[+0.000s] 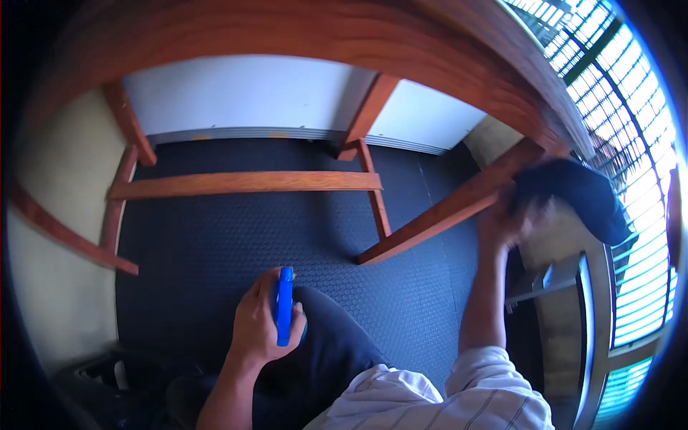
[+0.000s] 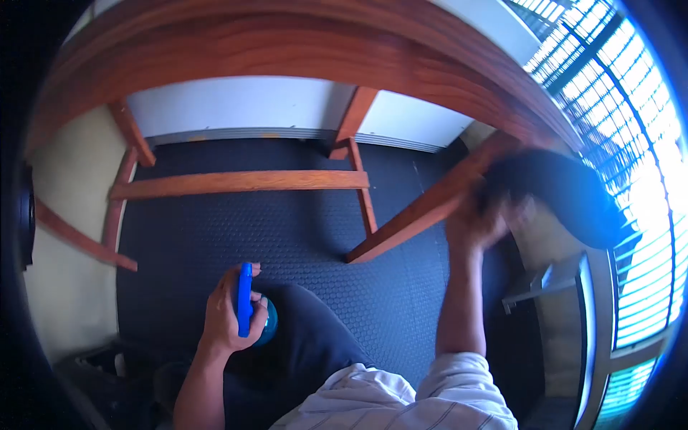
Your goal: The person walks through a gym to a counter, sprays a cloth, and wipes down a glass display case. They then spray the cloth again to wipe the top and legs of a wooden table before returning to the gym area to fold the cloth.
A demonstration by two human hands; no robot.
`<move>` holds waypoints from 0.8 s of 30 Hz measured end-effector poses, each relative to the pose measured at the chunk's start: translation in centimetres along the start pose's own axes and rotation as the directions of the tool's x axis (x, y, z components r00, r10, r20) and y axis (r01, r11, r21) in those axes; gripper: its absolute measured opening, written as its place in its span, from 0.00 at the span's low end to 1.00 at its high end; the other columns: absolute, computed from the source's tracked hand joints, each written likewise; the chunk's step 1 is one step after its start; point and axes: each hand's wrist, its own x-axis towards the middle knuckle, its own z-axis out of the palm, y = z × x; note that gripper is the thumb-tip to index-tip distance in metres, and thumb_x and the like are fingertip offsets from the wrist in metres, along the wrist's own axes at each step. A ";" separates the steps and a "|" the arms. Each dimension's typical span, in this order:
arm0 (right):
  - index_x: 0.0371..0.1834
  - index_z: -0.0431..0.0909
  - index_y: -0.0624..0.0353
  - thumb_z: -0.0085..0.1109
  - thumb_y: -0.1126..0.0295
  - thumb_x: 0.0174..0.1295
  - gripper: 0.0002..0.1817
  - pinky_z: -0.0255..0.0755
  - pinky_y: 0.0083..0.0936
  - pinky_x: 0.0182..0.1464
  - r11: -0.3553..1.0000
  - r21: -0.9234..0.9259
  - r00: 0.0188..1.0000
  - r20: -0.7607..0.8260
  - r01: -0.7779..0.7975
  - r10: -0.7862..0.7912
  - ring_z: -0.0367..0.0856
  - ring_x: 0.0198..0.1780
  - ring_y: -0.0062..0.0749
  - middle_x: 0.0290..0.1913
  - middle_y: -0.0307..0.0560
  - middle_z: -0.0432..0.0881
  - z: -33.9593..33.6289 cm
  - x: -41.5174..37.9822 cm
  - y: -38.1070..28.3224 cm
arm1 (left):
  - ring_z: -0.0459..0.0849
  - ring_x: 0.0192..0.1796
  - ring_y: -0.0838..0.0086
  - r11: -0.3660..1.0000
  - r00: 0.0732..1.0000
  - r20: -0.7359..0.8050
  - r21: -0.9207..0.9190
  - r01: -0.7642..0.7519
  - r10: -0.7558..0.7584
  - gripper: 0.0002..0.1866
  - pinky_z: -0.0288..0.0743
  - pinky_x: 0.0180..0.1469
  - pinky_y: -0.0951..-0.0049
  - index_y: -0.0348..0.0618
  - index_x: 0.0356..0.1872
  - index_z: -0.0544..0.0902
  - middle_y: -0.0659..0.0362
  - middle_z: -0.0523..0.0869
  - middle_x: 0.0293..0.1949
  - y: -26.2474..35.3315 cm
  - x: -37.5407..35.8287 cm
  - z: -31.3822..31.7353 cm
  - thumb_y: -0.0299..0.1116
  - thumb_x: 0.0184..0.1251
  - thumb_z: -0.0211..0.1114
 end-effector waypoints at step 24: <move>0.48 0.78 0.64 0.58 0.70 0.48 0.21 0.66 0.43 0.59 0.679 -0.297 0.408 0.617 -0.671 0.673 0.73 0.55 0.63 0.52 0.65 0.76 13.7 -39.0 7.2 | 0.84 0.35 0.52 0.987 0.986 0.071 0.077 0.144 -0.149 0.27 0.79 0.38 0.62 0.33 0.53 0.72 0.43 0.81 0.47 -3.4 -3.4 -0.1 0.32 0.49 0.64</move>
